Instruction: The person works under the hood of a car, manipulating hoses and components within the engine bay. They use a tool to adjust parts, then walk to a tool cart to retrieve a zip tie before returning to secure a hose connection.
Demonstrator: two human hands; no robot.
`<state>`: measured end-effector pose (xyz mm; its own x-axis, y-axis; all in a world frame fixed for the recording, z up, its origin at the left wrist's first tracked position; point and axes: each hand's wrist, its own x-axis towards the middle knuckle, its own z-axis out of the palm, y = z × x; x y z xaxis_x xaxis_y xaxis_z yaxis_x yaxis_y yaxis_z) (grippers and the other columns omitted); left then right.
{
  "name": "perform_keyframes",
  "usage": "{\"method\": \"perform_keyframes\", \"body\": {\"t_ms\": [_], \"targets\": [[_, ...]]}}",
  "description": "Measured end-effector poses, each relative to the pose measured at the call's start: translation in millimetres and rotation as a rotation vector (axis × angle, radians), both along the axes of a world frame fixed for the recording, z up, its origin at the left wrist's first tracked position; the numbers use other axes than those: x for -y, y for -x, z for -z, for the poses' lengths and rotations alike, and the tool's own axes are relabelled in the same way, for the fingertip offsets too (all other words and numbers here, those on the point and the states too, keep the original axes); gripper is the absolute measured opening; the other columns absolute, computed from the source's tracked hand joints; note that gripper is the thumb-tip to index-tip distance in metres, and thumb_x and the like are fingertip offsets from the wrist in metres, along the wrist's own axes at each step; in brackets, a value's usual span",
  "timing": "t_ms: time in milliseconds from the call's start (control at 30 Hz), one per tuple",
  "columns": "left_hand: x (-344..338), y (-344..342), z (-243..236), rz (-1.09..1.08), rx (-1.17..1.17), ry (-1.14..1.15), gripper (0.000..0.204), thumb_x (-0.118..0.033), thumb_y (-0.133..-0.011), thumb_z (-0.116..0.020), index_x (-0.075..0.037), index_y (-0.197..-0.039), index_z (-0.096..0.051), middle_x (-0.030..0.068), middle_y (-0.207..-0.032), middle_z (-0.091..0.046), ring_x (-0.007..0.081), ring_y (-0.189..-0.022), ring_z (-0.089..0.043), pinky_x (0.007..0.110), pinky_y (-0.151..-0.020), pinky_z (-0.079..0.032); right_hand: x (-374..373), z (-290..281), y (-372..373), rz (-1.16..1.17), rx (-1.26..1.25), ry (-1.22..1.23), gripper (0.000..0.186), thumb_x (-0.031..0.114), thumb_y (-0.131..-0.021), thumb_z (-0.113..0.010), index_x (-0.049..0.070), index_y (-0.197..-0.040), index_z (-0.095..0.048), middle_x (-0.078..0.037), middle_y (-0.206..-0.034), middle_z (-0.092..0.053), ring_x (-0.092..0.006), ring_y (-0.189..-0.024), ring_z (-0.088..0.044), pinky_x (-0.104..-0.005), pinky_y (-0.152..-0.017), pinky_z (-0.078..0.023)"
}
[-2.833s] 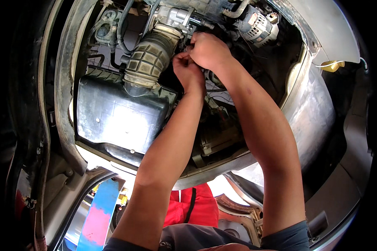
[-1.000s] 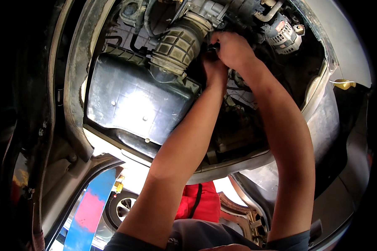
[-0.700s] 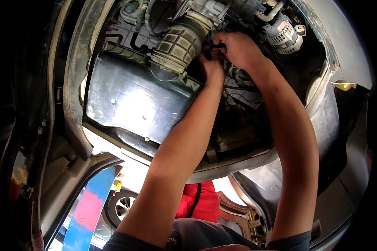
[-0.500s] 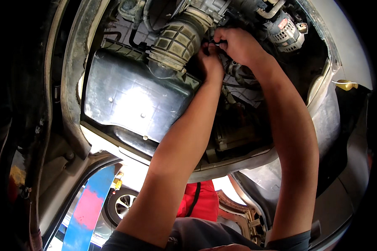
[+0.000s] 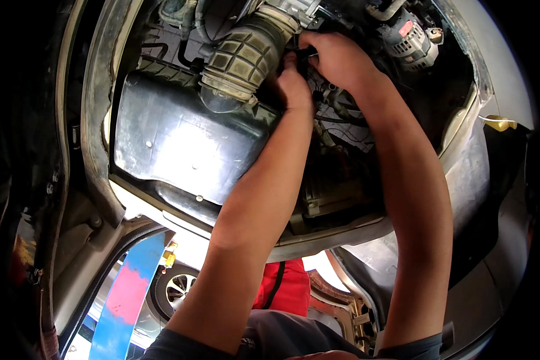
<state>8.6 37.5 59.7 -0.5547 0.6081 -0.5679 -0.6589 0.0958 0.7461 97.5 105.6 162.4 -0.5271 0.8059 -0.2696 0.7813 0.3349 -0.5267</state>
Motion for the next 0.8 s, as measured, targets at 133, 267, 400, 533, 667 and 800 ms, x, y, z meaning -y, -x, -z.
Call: {"method": "perform_keyframes", "body": {"t_ms": [133, 267, 400, 533, 667, 800], "targets": [[-1, -4, -3, 0.007, -0.003, -0.001, 0.033, -0.009, -0.090, -0.064, 0.006, -0.119, -0.059, 0.0135, -0.120, -0.064, 0.0254, -0.105, -0.060, 0.035, -0.092, -0.047, 2, -2, -2, 0.004, 0.062, 0.003, 0.028, 0.008, -0.079, -0.065, 0.009, -0.107, -0.064, -0.017, -0.104, -0.069, -0.0367, -0.096, -0.066, -0.0451, -0.082, -0.053], [0, 1, 12, 0.013, -0.230, 0.098, 0.029, -0.010, -0.095, -0.056, 0.004, -0.121, -0.058, 0.0143, -0.117, -0.063, 0.0257, -0.102, -0.061, 0.036, -0.089, -0.049, 0, -25, 0, -0.053, 0.101, -0.143, 0.027, 0.009, -0.080, -0.066, 0.010, -0.107, -0.063, -0.017, -0.103, -0.069, -0.0371, -0.094, -0.066, -0.0458, -0.081, -0.054], [-1, -4, -13, 0.131, -0.484, 0.202, 0.030, -0.010, -0.094, -0.057, 0.008, -0.119, -0.057, 0.0160, -0.110, -0.066, 0.0247, -0.097, -0.061, 0.035, -0.089, -0.046, 1, -14, -13, -0.072, 0.029, -0.255, 0.031, 0.012, -0.079, -0.069, 0.006, -0.109, -0.063, -0.018, -0.101, -0.068, -0.0379, -0.095, -0.065, -0.0458, -0.081, -0.053], [9, -4, -56, 0.243, -0.504, 0.066, 0.017, -0.003, -0.090, -0.053, 0.007, -0.104, -0.056, 0.0151, -0.104, -0.064, 0.0235, -0.094, -0.060, 0.034, -0.089, -0.045, -3, -18, -16, 0.058, -0.061, -0.120, 0.033, 0.013, -0.079, -0.070, 0.001, -0.108, -0.064, -0.020, -0.097, -0.068, -0.0397, -0.095, -0.063, -0.0456, -0.081, -0.052], [11, -16, -77, 0.262, -0.426, 0.109, 0.016, -0.005, -0.089, -0.057, 0.005, -0.101, -0.057, 0.0124, -0.099, -0.065, 0.0196, -0.088, -0.060, 0.033, -0.081, -0.047, -10, -20, -10, 0.115, -0.071, 0.054, 0.034, 0.013, -0.077, -0.070, -0.002, -0.107, -0.064, -0.023, -0.096, -0.067, -0.0415, -0.096, -0.063, -0.0452, -0.083, -0.051], [2, -4, -76, 0.420, -0.292, 0.161, 0.012, -0.001, -0.083, -0.062, 0.005, -0.094, -0.060, 0.0074, -0.075, -0.064, 0.0162, -0.068, -0.059, 0.032, -0.064, -0.047, -12, -18, -14, 0.081, -0.080, 0.001, 0.030, 0.015, -0.078, -0.071, -0.004, -0.100, -0.061, -0.024, -0.090, -0.065, -0.0399, -0.087, -0.063, -0.0422, -0.076, -0.050]]}}
